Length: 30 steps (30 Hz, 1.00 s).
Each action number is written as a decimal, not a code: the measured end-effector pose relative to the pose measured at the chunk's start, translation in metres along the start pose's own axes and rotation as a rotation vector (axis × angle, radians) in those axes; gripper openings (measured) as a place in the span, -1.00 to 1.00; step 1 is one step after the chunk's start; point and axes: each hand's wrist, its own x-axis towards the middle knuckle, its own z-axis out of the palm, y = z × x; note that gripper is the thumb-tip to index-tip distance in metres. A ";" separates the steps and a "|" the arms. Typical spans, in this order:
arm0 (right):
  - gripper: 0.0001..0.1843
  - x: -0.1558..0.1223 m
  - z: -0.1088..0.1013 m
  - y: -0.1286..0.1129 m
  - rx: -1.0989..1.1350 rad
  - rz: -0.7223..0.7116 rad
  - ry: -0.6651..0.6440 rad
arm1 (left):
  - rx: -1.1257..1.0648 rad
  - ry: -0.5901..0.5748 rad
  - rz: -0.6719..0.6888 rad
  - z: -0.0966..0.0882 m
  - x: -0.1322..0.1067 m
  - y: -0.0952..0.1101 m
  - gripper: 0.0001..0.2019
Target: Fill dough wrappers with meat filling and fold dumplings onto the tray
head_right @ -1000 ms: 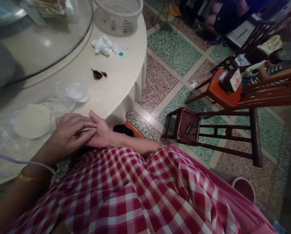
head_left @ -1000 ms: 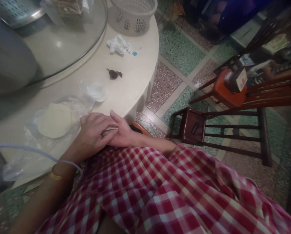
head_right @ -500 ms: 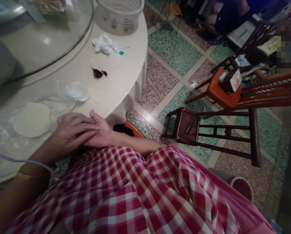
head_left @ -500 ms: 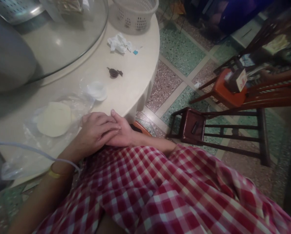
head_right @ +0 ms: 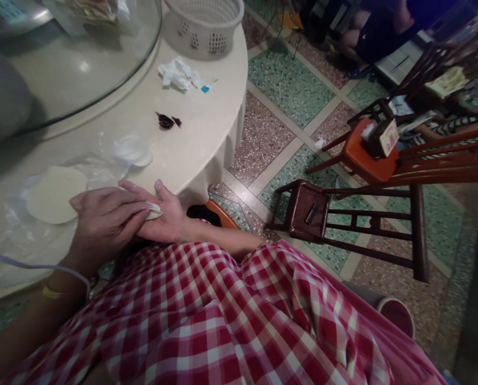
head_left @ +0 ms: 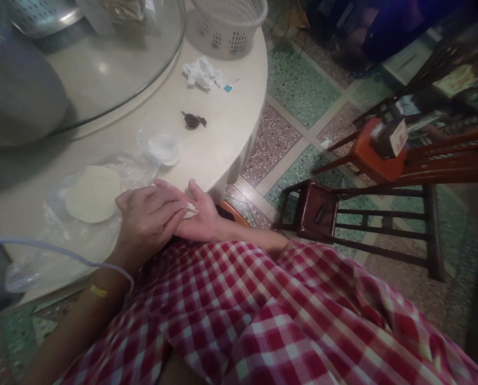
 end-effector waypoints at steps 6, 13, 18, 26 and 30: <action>-0.21 0.000 -0.001 0.002 -0.003 -0.035 -0.050 | 0.030 0.158 -0.047 -0.003 -0.009 -0.001 -0.82; -0.26 0.002 0.005 0.005 -0.089 -0.071 0.030 | 0.103 0.164 -0.076 0.005 -0.018 0.000 -0.88; -0.30 0.001 0.010 0.008 -0.123 -0.178 0.083 | 0.191 0.334 0.019 0.013 -0.018 -0.001 -0.83; -0.30 0.002 0.012 0.012 -0.153 -0.204 0.120 | 0.320 0.378 0.144 0.015 -0.011 0.000 -0.95; -0.30 0.003 0.011 0.011 -0.135 -0.186 0.124 | 0.319 0.332 0.159 0.016 -0.008 0.003 -0.94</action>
